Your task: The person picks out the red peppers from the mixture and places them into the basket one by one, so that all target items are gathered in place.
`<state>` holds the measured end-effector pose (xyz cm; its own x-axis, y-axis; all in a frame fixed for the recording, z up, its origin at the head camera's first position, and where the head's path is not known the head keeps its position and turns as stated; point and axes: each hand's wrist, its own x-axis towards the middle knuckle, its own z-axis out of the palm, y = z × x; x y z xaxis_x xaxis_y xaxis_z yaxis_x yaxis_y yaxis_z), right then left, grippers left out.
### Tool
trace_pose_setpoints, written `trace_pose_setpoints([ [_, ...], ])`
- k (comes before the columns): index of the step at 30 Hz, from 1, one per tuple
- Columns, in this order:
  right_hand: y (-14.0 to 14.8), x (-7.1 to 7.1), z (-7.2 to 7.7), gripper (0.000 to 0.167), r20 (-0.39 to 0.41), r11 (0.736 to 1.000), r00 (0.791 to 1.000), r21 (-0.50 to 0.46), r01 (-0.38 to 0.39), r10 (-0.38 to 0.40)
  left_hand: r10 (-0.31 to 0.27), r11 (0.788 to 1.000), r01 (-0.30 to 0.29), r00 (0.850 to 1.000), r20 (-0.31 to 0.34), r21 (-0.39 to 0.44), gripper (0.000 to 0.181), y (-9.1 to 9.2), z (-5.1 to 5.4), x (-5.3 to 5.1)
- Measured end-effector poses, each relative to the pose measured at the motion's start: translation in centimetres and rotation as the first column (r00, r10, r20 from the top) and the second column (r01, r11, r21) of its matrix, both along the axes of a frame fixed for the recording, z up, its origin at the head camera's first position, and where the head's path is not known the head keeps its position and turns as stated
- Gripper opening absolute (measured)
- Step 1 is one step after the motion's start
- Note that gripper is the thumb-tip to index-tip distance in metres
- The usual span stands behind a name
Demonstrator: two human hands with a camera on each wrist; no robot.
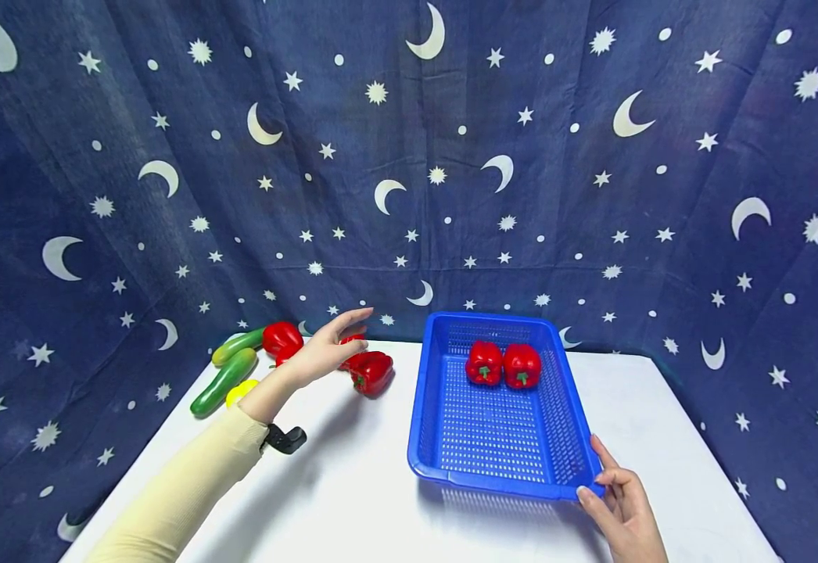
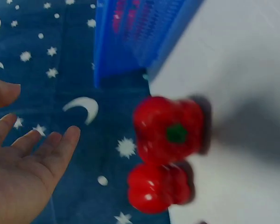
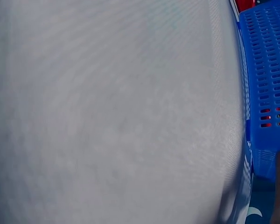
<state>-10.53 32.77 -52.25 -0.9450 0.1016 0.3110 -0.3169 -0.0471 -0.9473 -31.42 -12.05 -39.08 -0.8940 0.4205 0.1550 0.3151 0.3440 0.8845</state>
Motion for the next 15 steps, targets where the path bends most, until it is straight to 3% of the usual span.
trace_pose_setpoints([
  [4, 0.1, -0.1, 0.1, 0.020, 0.003, 1.000, 1.000, -0.003, -0.008, 0.008, 0.014, 1.000, -0.013, 0.999, 0.029, -0.022, 0.061, -1.2, -1.2, -0.5],
  [10, 0.0, -0.1, 0.0, 0.020, -0.001, 1.000, 1.000, -0.010, -0.011, 0.011, 0.025, 0.994, -0.023, 1.000, 0.019, -0.106, 0.064, -2.9, -3.5, -1.1],
  [15, 0.0, 0.0, 0.0, 0.020, -0.016, 1.000, 1.000, -0.014, -0.013, 0.013, 0.009, 0.991, -0.004, 0.999, 0.035, -0.131, 0.068, -3.7, -4.8, -1.4],
])
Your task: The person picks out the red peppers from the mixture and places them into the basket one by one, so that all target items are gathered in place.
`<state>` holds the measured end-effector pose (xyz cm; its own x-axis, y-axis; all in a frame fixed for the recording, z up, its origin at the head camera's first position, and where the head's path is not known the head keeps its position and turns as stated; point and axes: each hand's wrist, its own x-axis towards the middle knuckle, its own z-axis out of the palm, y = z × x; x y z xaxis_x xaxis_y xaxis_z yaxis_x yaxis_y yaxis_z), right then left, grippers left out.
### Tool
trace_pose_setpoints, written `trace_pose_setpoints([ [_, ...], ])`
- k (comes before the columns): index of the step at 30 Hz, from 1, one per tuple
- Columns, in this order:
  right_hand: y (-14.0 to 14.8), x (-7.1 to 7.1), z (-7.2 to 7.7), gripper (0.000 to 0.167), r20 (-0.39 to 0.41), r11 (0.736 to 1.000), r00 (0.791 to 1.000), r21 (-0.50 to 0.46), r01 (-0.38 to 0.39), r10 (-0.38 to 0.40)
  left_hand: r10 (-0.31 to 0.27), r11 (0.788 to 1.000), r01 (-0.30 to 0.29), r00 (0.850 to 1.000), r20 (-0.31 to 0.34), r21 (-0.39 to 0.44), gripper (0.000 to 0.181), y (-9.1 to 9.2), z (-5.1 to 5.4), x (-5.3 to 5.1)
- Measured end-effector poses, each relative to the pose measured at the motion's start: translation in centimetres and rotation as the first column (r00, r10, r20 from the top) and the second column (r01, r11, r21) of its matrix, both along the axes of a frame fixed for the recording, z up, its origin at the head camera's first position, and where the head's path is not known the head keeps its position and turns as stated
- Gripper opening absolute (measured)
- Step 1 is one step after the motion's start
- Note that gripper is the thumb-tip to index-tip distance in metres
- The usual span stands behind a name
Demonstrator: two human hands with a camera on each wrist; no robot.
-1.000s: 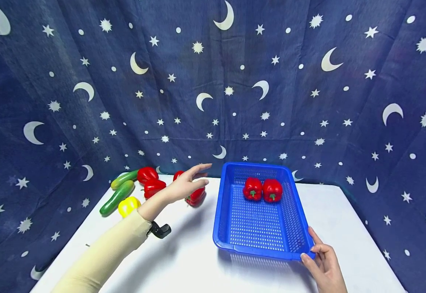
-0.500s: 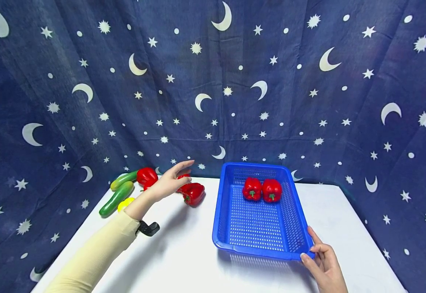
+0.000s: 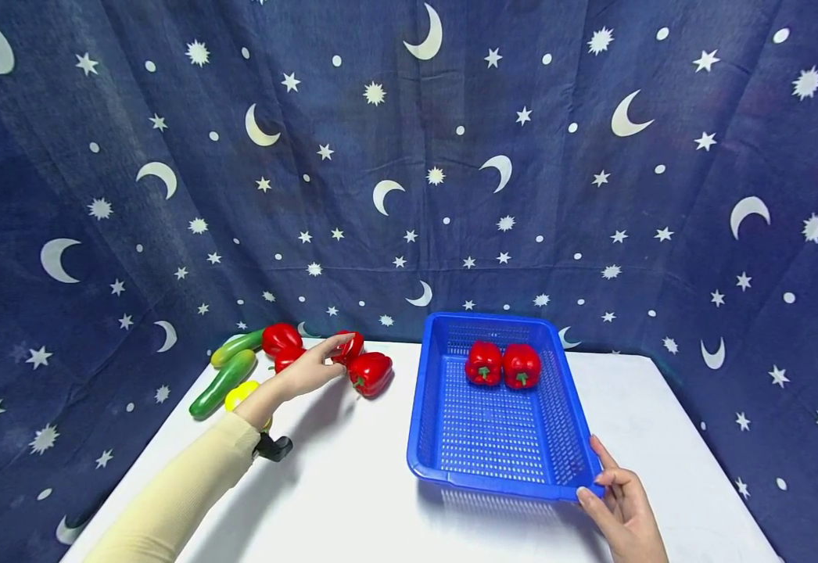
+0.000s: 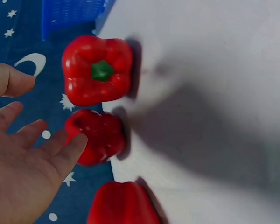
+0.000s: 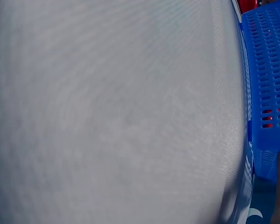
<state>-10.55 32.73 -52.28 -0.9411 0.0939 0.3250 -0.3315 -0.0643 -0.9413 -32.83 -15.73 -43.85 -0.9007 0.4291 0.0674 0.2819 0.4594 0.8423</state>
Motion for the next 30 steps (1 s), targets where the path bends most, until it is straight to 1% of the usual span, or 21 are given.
trace_pose_setpoints([
  [4, -0.1, 0.0, -0.1, 0.021, -0.022, 1.000, 1.000, -0.010, -0.007, 0.007, -0.002, 1.000, 0.002, 1.000, 0.006, -0.026, 0.069, -0.1, -0.7, -0.1],
  [7, -0.1, 0.1, -0.2, 0.021, -0.001, 1.000, 1.000, -0.010, 0.010, -0.010, -0.007, 0.999, 0.008, 1.000, 0.010, -0.048, 0.069, 0.1, -1.2, -0.1],
  [11, -0.1, 0.1, -0.2, 0.021, 0.029, 0.999, 0.999, -0.007, 0.035, -0.035, -0.042, 0.997, 0.043, 0.999, 0.009, -0.059, 0.069, 0.4, -2.1, -0.3],
  [14, -0.1, 0.1, -0.3, 0.021, 0.013, 1.000, 0.999, -0.006, 0.030, -0.030, -0.075, 0.995, 0.074, 0.997, -0.008, -0.069, 0.071, 0.7, -2.5, -0.4],
  [17, -0.1, 0.1, -0.2, 0.021, -0.010, 1.000, 1.000, -0.007, 0.015, -0.015, -0.084, 0.993, 0.082, 0.996, -0.026, -0.088, 0.073, 1.0, -2.7, -0.6],
  [24, -0.1, 0.0, -0.1, 0.021, -0.032, 1.000, 0.999, -0.016, -0.007, 0.007, -0.057, 0.982, 0.051, 0.998, -0.026, -0.183, 0.073, 1.5, -2.9, -0.8],
  [27, -0.2, 0.0, -0.1, 0.021, -0.040, 1.000, 0.999, -0.023, -0.009, 0.008, -0.071, 0.978, 0.061, 0.997, -0.042, -0.201, 0.073, 1.7, -3.0, -0.9],
  [30, -0.2, 0.0, 0.0, 0.021, -0.028, 1.000, 1.000, -0.023, -0.001, 0.001, -0.087, 0.976, 0.074, 0.995, -0.056, -0.207, 0.071, 1.8, -3.1, -0.9],
])
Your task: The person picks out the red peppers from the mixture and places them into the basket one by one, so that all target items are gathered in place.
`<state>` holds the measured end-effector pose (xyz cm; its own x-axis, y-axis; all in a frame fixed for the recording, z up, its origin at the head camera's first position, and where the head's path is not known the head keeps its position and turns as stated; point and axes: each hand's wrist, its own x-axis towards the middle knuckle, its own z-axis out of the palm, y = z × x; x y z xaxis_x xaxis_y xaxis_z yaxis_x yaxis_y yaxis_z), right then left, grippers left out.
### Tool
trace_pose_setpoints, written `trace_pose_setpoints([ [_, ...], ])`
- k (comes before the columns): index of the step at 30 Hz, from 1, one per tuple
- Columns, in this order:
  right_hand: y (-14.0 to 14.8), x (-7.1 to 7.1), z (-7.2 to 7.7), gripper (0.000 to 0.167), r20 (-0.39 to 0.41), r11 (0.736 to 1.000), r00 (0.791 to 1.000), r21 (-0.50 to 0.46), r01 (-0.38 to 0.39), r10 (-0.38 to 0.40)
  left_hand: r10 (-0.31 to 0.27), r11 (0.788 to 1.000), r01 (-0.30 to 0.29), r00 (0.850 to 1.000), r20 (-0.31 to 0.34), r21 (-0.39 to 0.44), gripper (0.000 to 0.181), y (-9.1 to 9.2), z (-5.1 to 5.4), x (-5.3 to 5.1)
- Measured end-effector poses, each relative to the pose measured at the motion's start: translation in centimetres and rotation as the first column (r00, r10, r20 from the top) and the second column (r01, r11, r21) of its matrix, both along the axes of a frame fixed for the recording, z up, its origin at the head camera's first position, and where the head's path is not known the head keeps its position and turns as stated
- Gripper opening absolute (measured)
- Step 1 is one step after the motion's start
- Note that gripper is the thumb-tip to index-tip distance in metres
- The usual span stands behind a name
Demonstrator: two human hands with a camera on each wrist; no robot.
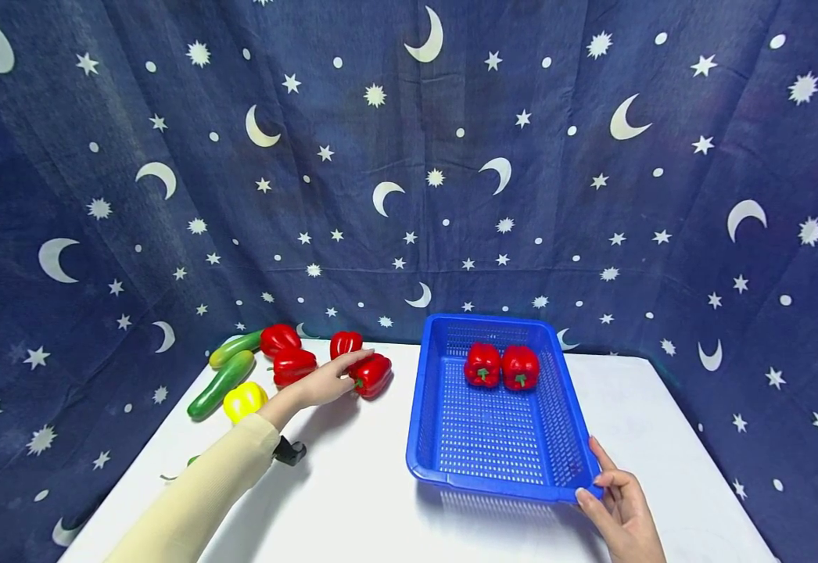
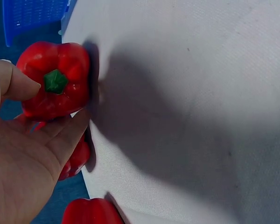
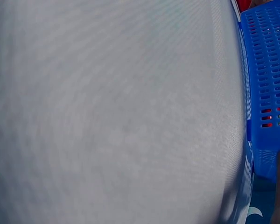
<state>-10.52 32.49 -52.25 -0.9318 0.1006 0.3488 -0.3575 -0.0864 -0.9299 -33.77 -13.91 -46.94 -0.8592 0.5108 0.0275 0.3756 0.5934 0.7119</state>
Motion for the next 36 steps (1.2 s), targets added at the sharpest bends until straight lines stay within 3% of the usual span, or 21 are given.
trace_pose_setpoints([
  [6, 0.05, -0.01, -0.04, 0.021, 0.008, 1.000, 1.000, -0.008, -0.004, 0.004, -0.002, 1.000, 0.002, 1.000, -0.028, -0.016, 0.066, -0.11, -0.23, 0.21],
  [12, 0.07, 0.09, 0.07, 0.020, 0.026, 1.000, 1.000, 0.016, 0.011, -0.011, 0.007, 1.000, -0.007, 1.000, -0.014, 0.000, 0.066, -0.25, -0.41, 0.38],
  [16, 0.09, 0.12, 0.19, 0.020, 0.043, 1.000, 0.999, 0.017, 0.019, -0.020, 0.006, 1.000, -0.006, 1.000, 0.021, 0.023, 0.066, -0.23, -0.38, 0.48],
  [22, 0.12, 0.11, 0.20, 0.021, 0.034, 1.000, 0.999, 0.024, 0.011, -0.011, 0.010, 0.995, -0.022, 0.992, 0.129, 0.096, 0.065, -0.18, -0.34, 0.56],
  [26, 0.15, 0.10, 0.23, 0.021, 0.039, 0.999, 0.999, 0.031, 0.008, -0.009, 0.051, 0.996, -0.060, 0.990, 0.133, 0.061, 0.059, -0.26, -0.30, 0.69],
  [30, 0.10, 0.12, 0.23, 0.020, 0.048, 1.000, 0.999, 0.025, 0.009, -0.010, 0.055, 0.997, -0.060, 0.990, 0.131, 0.038, 0.068, -0.15, -0.44, 0.65],
  [36, 0.01, 0.08, 0.17, 0.019, 0.035, 1.000, 0.999, 0.020, 0.007, -0.008, 0.014, 0.999, -0.022, 0.987, 0.163, 0.050, 0.084, 0.55, -0.89, 0.26],
])
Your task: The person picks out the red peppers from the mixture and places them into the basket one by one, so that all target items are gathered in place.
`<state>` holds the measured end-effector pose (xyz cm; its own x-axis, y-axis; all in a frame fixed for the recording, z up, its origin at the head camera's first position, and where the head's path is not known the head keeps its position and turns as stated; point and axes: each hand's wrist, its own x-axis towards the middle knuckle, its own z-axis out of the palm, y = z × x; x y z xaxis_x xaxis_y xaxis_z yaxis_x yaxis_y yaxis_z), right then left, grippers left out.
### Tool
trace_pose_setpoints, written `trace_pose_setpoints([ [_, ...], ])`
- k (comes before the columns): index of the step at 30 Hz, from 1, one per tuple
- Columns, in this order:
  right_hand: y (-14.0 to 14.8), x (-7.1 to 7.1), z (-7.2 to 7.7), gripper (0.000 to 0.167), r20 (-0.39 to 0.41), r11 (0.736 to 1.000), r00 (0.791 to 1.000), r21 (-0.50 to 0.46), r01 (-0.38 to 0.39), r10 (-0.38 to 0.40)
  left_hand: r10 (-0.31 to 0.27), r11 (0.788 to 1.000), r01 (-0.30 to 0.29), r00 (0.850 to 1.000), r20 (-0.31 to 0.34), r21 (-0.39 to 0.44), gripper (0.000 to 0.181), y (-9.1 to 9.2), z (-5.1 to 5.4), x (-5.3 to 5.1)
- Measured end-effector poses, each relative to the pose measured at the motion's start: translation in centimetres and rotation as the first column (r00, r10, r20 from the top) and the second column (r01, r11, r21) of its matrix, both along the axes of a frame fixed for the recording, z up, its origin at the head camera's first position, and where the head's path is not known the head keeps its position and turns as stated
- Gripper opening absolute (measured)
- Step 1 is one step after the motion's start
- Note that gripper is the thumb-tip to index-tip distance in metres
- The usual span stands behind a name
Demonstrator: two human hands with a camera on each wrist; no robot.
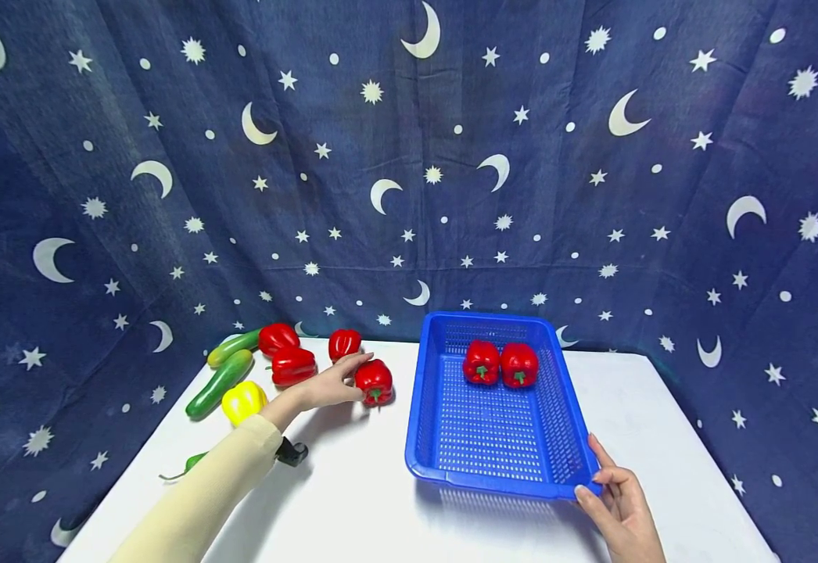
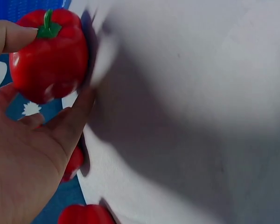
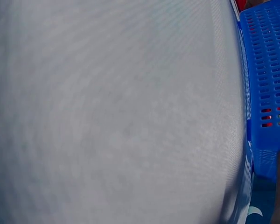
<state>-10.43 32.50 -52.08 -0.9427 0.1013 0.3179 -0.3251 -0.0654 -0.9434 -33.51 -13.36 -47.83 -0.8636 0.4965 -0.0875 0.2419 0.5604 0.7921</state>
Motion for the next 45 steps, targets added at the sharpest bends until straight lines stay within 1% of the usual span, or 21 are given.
trace_pose_setpoints([
  [3, 0.0, 0.0, 0.0, 0.019, -0.001, 1.000, 1.000, 0.000, 0.001, -0.001, 0.010, 1.000, -0.010, 1.000, 0.005, -0.029, 0.084, 0.4, 0.0, 0.0],
  [6, -0.1, 0.0, 0.0, 0.019, 0.002, 1.000, 1.000, -0.002, 0.004, -0.004, 0.026, 0.999, -0.025, 1.000, 0.011, -0.035, 0.083, 0.8, 0.2, 0.1],
  [11, -0.1, 0.1, 0.0, 0.019, -0.004, 1.000, 1.000, -0.002, -0.002, 0.002, 0.034, 0.998, -0.034, 0.999, -0.001, -0.044, 0.081, 1.1, 0.3, 0.3],
  [15, 0.0, 0.1, 0.0, 0.019, -0.010, 1.000, 1.000, 0.005, -0.009, 0.009, 0.042, 0.998, -0.042, 0.999, -0.010, -0.040, 0.079, 1.2, 0.2, 0.1],
  [20, 0.1, 0.1, 0.0, 0.021, 0.027, 1.000, 1.000, 0.005, 0.004, -0.004, 0.051, 0.998, -0.051, 0.999, -0.013, -0.044, 0.080, 1.2, 0.0, 0.0],
  [22, 0.1, 0.1, 0.0, 0.021, 0.039, 1.000, 0.999, 0.003, 0.008, -0.008, 0.053, 0.998, -0.053, 0.999, -0.008, -0.044, 0.081, 1.2, 0.0, 0.0],
  [28, 0.1, 0.1, 0.0, 0.021, 0.036, 1.000, 0.999, -0.002, 0.006, -0.006, 0.043, 0.999, -0.043, 0.999, 0.008, -0.020, 0.080, 1.2, -0.2, 0.1],
  [31, 0.1, 0.1, 0.0, 0.022, 0.041, 1.000, 0.999, -0.004, 0.011, -0.011, 0.036, 0.999, -0.036, 0.999, -0.006, -0.017, 0.078, 1.2, -0.2, 0.1],
  [34, 0.1, 0.1, 0.0, 0.022, 0.042, 1.000, 0.999, -0.005, 0.013, -0.013, 0.047, 0.999, -0.047, 0.999, -0.020, -0.016, 0.075, 1.2, -0.3, 0.0],
  [36, 0.1, 0.1, 0.0, 0.021, 0.041, 1.000, 0.999, -0.005, 0.014, -0.014, 0.065, 0.998, -0.065, 0.998, -0.015, -0.002, 0.074, 1.1, -0.2, 0.1],
  [38, 0.0, 0.1, 0.0, 0.021, 0.038, 1.000, 0.999, -0.006, 0.013, -0.013, 0.086, 0.996, -0.087, 0.996, 0.005, 0.021, 0.075, 1.0, -0.2, 0.1],
  [42, 0.1, 0.1, 0.1, 0.021, 0.027, 1.000, 1.000, -0.006, 0.011, -0.011, 0.106, 0.987, -0.114, 0.992, 0.073, 0.117, 0.075, 0.8, -0.1, 0.1],
  [45, 0.2, 0.1, 0.1, 0.021, 0.030, 1.000, 0.999, 0.001, 0.016, -0.016, 0.104, 0.979, -0.117, 0.991, 0.081, 0.170, 0.075, 0.5, 0.3, 0.1],
])
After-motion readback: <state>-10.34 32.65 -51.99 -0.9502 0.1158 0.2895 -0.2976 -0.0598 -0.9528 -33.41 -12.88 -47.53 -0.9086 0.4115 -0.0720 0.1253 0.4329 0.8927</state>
